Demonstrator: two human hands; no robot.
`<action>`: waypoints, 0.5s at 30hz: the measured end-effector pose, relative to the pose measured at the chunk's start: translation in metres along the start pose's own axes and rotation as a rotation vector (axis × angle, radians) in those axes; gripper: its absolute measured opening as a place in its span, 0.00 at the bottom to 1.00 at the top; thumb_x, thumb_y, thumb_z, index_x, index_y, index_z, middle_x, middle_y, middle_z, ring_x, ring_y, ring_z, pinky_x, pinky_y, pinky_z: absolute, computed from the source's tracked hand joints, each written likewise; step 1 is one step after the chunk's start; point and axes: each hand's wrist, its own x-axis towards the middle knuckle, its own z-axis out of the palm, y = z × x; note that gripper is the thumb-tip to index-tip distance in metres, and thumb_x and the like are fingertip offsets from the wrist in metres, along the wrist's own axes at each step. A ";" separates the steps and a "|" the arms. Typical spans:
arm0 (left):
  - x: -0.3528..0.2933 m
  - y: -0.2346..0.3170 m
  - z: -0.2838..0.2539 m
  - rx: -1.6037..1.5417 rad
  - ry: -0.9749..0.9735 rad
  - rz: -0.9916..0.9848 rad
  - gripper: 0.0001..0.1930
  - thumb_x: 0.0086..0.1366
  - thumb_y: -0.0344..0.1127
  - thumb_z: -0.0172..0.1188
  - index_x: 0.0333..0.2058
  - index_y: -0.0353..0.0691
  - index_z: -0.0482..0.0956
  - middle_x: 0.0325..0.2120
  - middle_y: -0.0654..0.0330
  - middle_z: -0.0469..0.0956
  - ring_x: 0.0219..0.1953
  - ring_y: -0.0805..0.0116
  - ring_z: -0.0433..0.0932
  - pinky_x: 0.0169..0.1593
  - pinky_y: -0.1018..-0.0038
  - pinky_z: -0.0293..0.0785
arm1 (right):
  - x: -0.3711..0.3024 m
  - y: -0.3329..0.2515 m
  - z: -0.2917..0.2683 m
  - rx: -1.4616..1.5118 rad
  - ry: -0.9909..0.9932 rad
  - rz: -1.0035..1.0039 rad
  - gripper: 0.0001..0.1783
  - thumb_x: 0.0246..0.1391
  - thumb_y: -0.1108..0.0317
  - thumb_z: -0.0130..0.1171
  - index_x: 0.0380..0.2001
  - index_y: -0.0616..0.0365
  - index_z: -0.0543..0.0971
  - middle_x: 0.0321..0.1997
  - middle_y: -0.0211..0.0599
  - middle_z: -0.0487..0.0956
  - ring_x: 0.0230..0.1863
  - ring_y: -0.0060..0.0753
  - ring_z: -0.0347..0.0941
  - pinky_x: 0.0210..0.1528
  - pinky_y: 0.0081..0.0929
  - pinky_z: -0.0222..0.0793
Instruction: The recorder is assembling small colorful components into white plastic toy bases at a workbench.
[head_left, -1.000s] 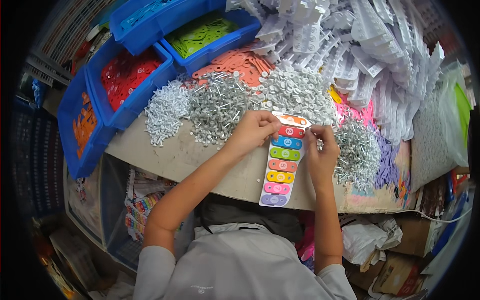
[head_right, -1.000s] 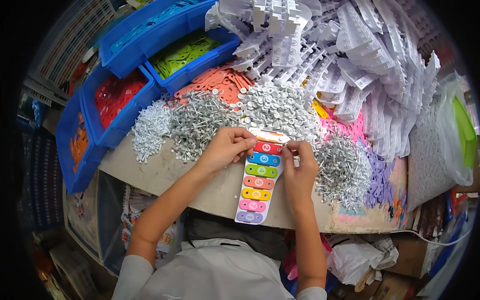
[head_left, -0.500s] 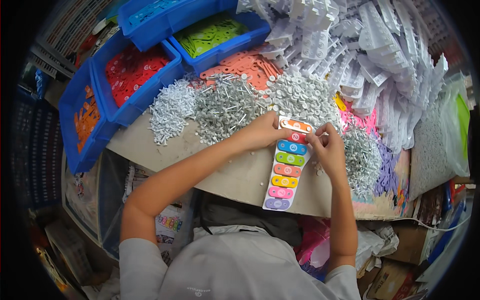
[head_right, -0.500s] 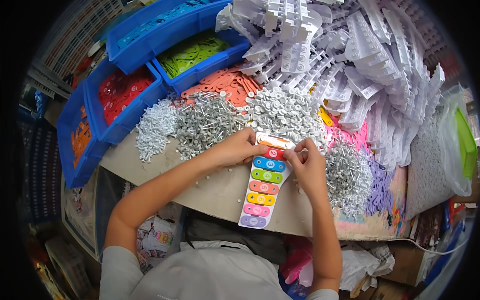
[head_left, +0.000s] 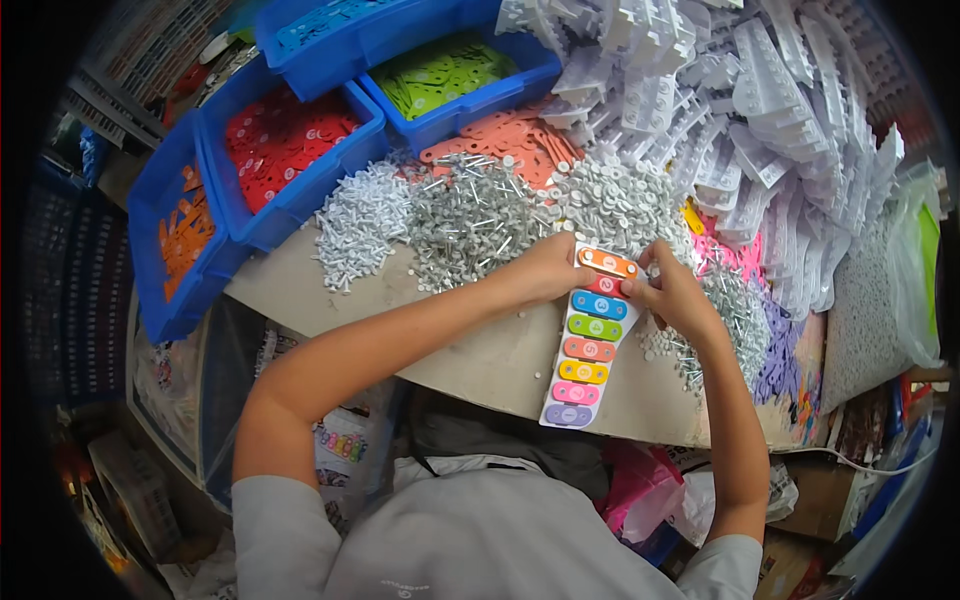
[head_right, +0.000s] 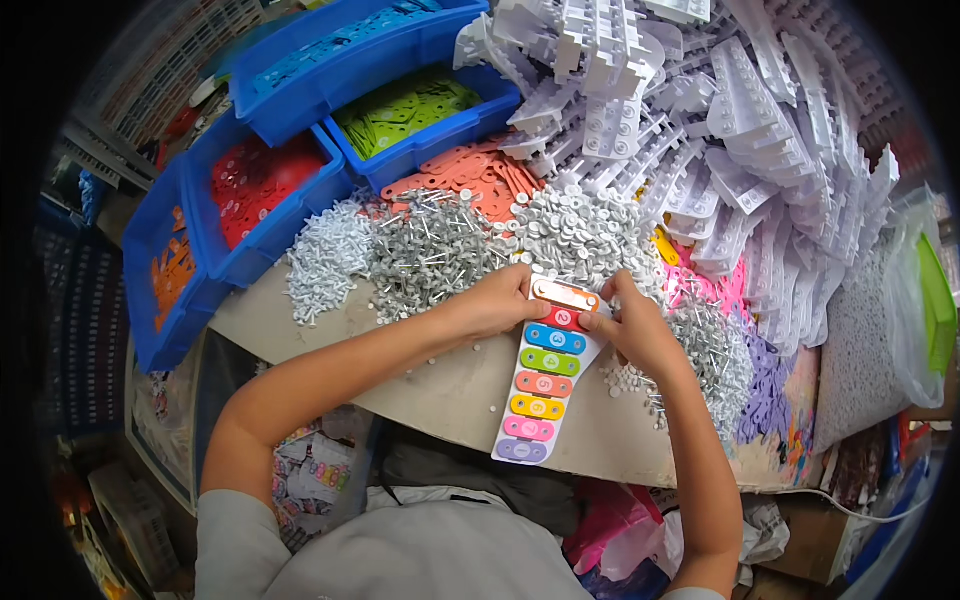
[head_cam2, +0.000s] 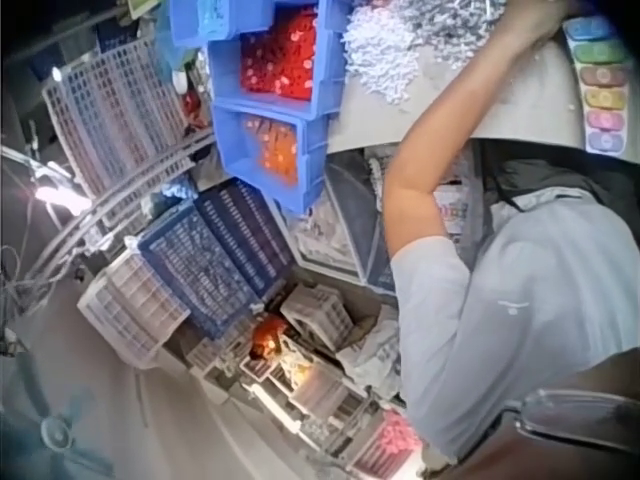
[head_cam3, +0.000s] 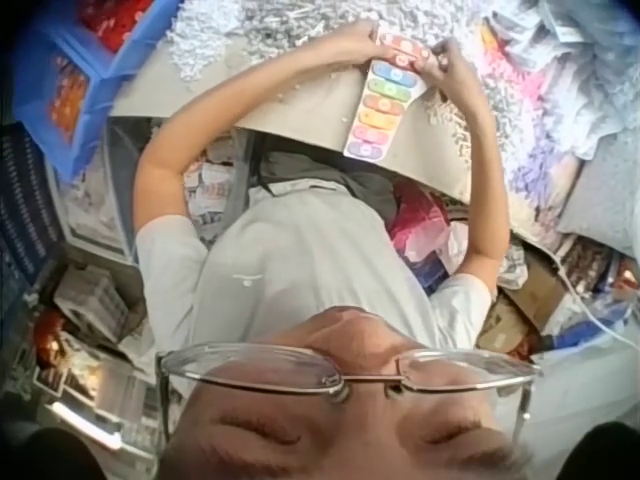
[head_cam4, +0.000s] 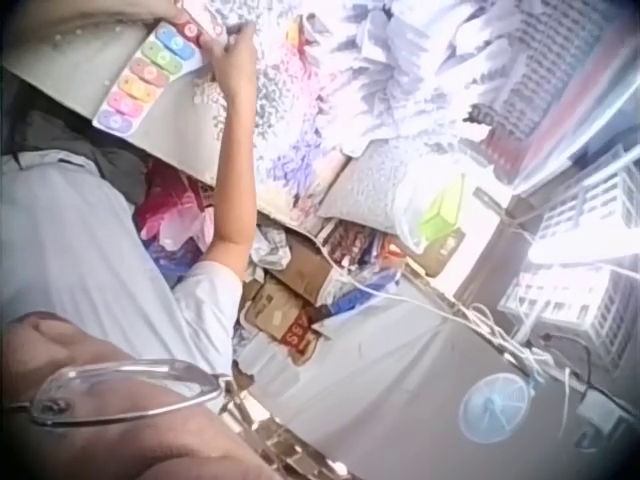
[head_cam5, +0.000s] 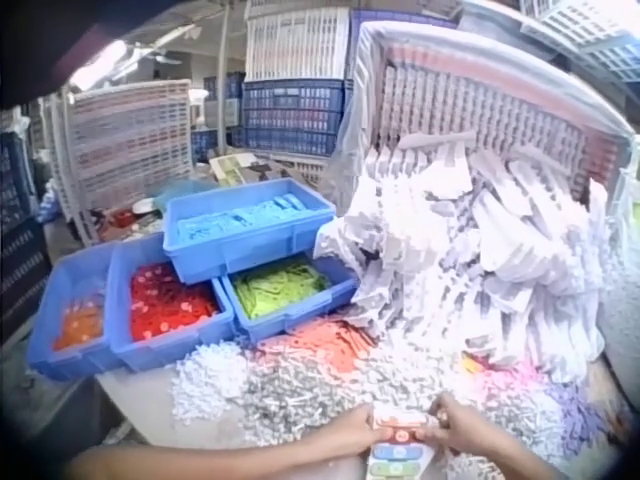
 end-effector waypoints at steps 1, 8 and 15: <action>0.001 -0.002 0.001 0.003 0.007 0.002 0.15 0.63 0.38 0.68 0.34 0.39 0.70 0.26 0.64 0.73 0.27 0.77 0.71 0.28 0.76 0.69 | -0.001 -0.002 0.001 0.000 -0.001 -0.008 0.19 0.60 0.67 0.65 0.46 0.57 0.66 0.16 0.32 0.74 0.11 0.19 0.63 0.12 0.25 0.51; -0.044 -0.015 0.016 0.155 0.379 0.241 0.20 0.66 0.40 0.66 0.46 0.31 0.72 0.23 0.56 0.78 0.25 0.69 0.76 0.31 0.71 0.73 | -0.031 0.024 0.028 -0.052 0.477 -0.177 0.11 0.61 0.69 0.62 0.43 0.59 0.73 0.19 0.30 0.73 0.21 0.19 0.65 0.23 0.23 0.58; -0.153 -0.023 -0.027 0.450 0.874 0.516 0.06 0.66 0.29 0.61 0.39 0.35 0.81 0.31 0.52 0.82 0.29 0.60 0.82 0.33 0.68 0.77 | -0.138 0.118 0.014 -0.271 1.104 0.014 0.10 0.69 0.67 0.52 0.35 0.64 0.73 0.28 0.35 0.71 0.30 0.28 0.65 0.35 0.28 0.65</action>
